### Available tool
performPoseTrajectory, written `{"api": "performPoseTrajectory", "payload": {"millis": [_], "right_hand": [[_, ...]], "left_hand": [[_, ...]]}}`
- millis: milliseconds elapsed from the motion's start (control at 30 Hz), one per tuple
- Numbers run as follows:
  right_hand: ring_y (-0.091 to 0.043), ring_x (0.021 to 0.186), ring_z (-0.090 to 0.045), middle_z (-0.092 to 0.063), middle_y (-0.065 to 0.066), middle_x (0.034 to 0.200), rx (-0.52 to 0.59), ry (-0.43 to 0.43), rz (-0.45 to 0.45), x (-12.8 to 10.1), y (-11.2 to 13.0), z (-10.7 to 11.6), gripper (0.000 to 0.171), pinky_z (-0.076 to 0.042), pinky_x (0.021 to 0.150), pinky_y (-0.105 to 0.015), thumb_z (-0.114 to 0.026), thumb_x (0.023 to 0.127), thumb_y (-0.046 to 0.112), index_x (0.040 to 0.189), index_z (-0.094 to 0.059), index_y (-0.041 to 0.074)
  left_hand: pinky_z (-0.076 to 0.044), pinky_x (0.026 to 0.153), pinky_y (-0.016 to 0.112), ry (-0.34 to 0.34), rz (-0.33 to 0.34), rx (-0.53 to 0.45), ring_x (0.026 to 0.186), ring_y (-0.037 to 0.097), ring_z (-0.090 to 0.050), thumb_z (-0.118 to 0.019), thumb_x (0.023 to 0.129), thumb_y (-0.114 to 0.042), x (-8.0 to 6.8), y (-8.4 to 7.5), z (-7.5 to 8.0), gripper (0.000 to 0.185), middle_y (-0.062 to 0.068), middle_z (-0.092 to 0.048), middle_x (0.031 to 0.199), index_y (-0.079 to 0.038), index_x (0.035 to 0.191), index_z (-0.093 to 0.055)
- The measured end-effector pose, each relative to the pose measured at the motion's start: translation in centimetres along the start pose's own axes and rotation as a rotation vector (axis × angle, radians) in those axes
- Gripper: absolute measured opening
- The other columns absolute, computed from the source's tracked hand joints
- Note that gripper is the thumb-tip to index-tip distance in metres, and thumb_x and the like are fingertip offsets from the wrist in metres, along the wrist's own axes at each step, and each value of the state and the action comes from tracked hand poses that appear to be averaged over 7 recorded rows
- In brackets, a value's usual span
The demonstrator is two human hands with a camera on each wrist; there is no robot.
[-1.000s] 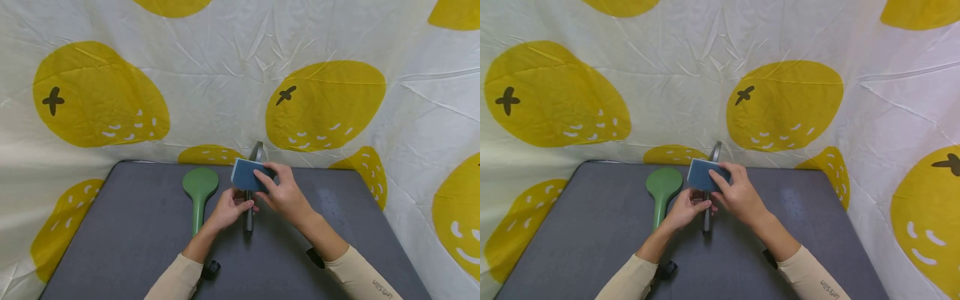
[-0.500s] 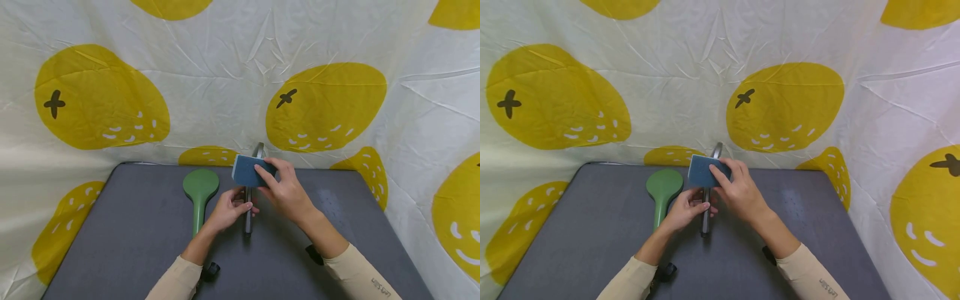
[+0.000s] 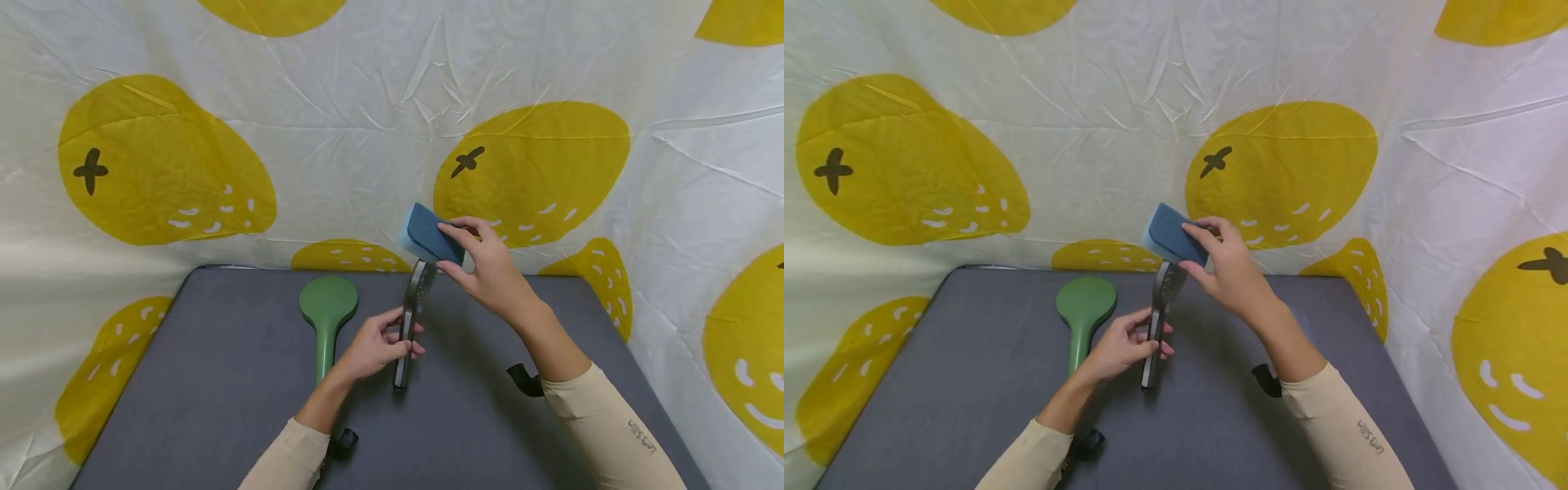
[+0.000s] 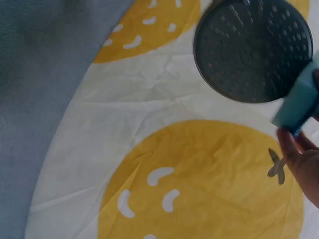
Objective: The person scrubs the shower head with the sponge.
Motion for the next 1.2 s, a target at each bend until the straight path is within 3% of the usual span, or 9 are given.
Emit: {"api": "performPoseTrajectory", "payload": {"millis": [200,367,600,733,1000,1200], "right_hand": [[-0.035,0.118,-0.057,-0.054,-0.020,0.138,0.017,0.053,-0.112,0.0,-1.4,0.8,0.058,-0.055,0.095,-0.053,-0.082,0.090,0.017,0.142,-0.060,0.005],[-0.035,0.118,-0.056,-0.054,-0.020,0.138,-0.010,0.060,-0.131,-0.4,-1.0,0.8,0.059,-0.055,0.095,-0.054,-0.082,0.090,0.019,0.143,-0.060,0.006],[-0.036,0.118,-0.054,-0.052,-0.024,0.137,-0.036,-0.007,0.010,-1.2,1.7,0.1,0.063,-0.054,0.094,-0.050,-0.087,0.084,0.015,0.140,-0.061,0.002],[-0.041,0.120,-0.052,-0.051,-0.028,0.136,-0.134,-0.042,0.126,-2.5,3.2,-0.8,0.066,-0.055,0.092,-0.051,-0.090,0.080,0.015,0.137,-0.062,0.001],[-0.043,0.112,-0.052,-0.052,-0.027,0.131,-0.347,-0.085,0.290,-5.4,4.5,-3.8,0.070,-0.055,0.091,-0.053,-0.097,0.071,0.017,0.131,-0.065,0.005],[-0.042,0.108,-0.051,-0.053,-0.027,0.129,-0.376,-0.077,0.324,-7.0,4.5,-5.3,0.070,-0.057,0.087,-0.051,-0.097,0.070,0.017,0.131,-0.065,0.006]], "left_hand": [[-0.064,0.085,0.040,-0.019,0.046,-0.003,0.097,0.046,-0.074,-0.056,0.088,0.011,-0.2,0.3,-0.2,0.068,0.027,-0.063,0.124,0.000,0.153,-0.043],[-0.064,0.083,0.040,-0.045,0.049,0.033,0.097,0.047,-0.074,-0.058,0.089,0.010,-0.4,0.4,-0.2,0.065,0.025,-0.066,0.120,-0.003,0.152,-0.047],[-0.064,0.082,0.041,-0.075,0.003,0.053,0.098,0.047,-0.074,-0.065,0.097,0.002,-0.7,0.3,-0.1,0.053,0.024,-0.066,0.119,-0.003,0.148,-0.051],[-0.064,0.083,0.039,-0.070,-0.016,0.006,0.098,0.048,-0.073,-0.065,0.099,0.000,-1.0,0.3,-0.2,0.050,0.026,-0.065,0.119,-0.001,0.147,-0.051],[-0.065,0.081,0.041,-0.088,0.020,-0.090,0.085,0.021,-0.078,-0.067,0.101,-0.008,-1.0,0.2,-0.4,0.057,0.037,-0.057,0.122,0.001,0.152,-0.044],[-0.065,0.082,0.040,-0.094,0.032,-0.118,0.081,0.016,-0.078,-0.066,0.101,-0.008,-0.7,0.2,-0.5,0.044,0.026,-0.059,0.119,0.007,0.139,-0.051]]}}
Point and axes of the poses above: each hand's wrist, its own x-axis towards the middle knuckle, its own z-axis out of the back of the hand, y = z × x, the point moved 5 cm from there along x, towards the middle knuckle
